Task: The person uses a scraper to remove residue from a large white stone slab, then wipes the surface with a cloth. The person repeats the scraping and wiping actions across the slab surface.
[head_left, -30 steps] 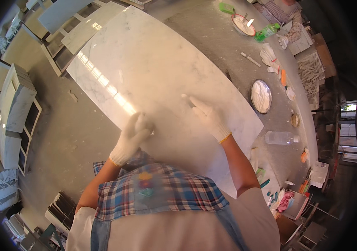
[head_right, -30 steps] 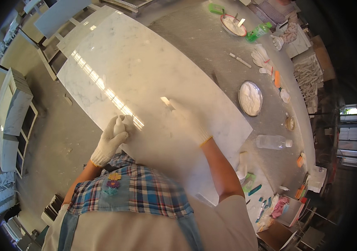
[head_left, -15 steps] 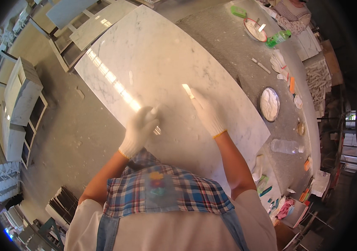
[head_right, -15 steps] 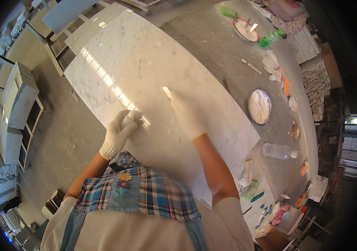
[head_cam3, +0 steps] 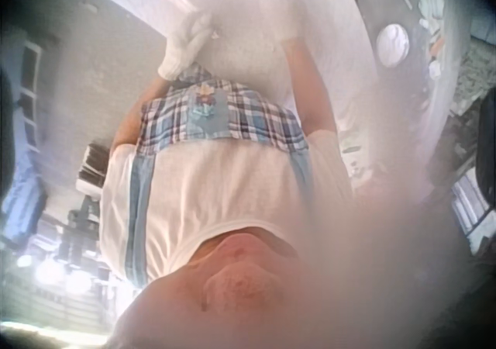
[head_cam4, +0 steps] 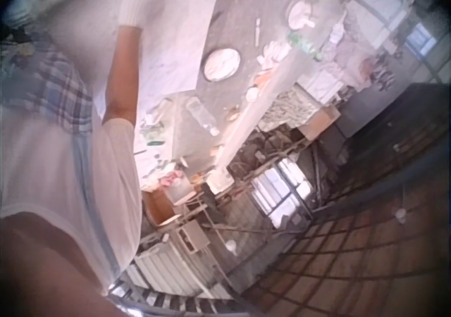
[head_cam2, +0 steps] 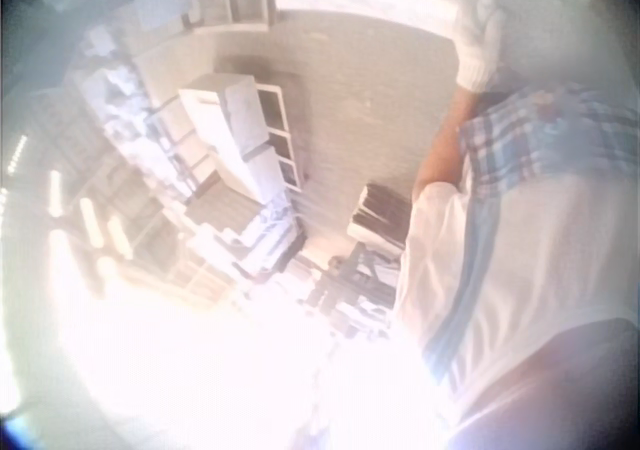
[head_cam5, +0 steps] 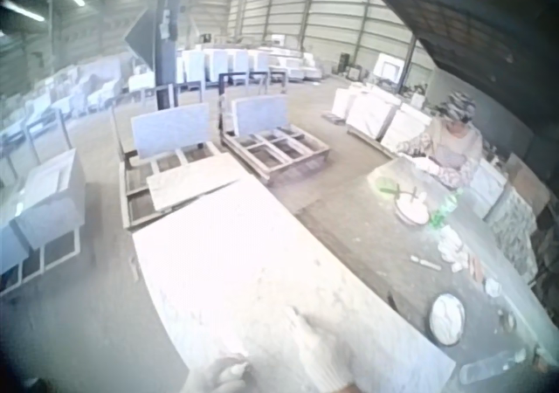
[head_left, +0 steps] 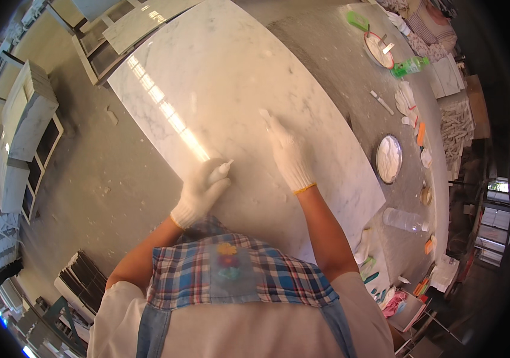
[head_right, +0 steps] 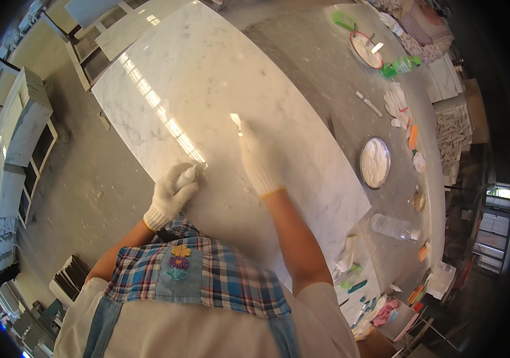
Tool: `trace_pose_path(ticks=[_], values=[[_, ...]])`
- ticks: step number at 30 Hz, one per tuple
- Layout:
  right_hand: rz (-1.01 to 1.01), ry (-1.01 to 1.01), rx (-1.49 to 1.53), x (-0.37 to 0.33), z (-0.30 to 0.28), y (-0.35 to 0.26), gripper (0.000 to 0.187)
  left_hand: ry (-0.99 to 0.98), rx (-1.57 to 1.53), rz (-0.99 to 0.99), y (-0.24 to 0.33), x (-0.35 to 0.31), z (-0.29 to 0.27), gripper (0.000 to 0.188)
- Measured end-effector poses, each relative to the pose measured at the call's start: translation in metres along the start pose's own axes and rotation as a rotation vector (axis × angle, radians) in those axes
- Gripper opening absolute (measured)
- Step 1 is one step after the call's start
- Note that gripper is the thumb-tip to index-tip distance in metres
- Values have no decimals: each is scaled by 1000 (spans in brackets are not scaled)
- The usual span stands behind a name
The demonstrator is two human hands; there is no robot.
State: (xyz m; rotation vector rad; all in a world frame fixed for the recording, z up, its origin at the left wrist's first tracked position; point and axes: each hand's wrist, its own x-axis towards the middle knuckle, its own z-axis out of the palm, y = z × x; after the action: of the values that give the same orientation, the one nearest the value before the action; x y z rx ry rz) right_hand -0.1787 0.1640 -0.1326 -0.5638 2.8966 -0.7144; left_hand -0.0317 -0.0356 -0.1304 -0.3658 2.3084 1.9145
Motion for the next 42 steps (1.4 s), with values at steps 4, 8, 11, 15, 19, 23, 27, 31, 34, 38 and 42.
trace_pose_path(ticks=[4, 8, 11, 15, 19, 23, 27, 31, 34, 38, 42], values=[[-20, -18, 62, -7, -3, -5, 33, -4, 16, 16, 0, -1, -1, 38], [11, -178, 15, -16, -17, -14, 38, 19, 51, 57, 1, -1, -1, 38], [-42, -215, 6, -26, -20, -17, 41, 52, 70, 101, 2, 0, 0, 40], [-166, -90, 219, -23, -14, -1, 40, 44, 60, 92, 4, -1, -1, 41], [15, -55, 339, 8, -5, 12, 37, 43, 54, 123, 4, -1, -2, 42], [66, -95, 191, 16, -14, 5, 37, 38, 48, 133, 3, -1, -2, 42], [-110, -86, 90, 14, -13, -11, 36, 29, 50, 106, 2, -1, -3, 42], [-163, -176, 40, 3, -12, -19, 38, 36, 38, 102, 2, 0, -2, 42], [-92, -243, 164, -9, -24, -16, 39, 32, 8, 75, 1, -1, -2, 43], [164, -196, 455, -25, -43, 0, 45, -9, 16, 79, 2, -1, -6, 43], [87, -42, 382, -41, -50, 20, 47, -42, -121, 36, 10, -1, -9, 46]])
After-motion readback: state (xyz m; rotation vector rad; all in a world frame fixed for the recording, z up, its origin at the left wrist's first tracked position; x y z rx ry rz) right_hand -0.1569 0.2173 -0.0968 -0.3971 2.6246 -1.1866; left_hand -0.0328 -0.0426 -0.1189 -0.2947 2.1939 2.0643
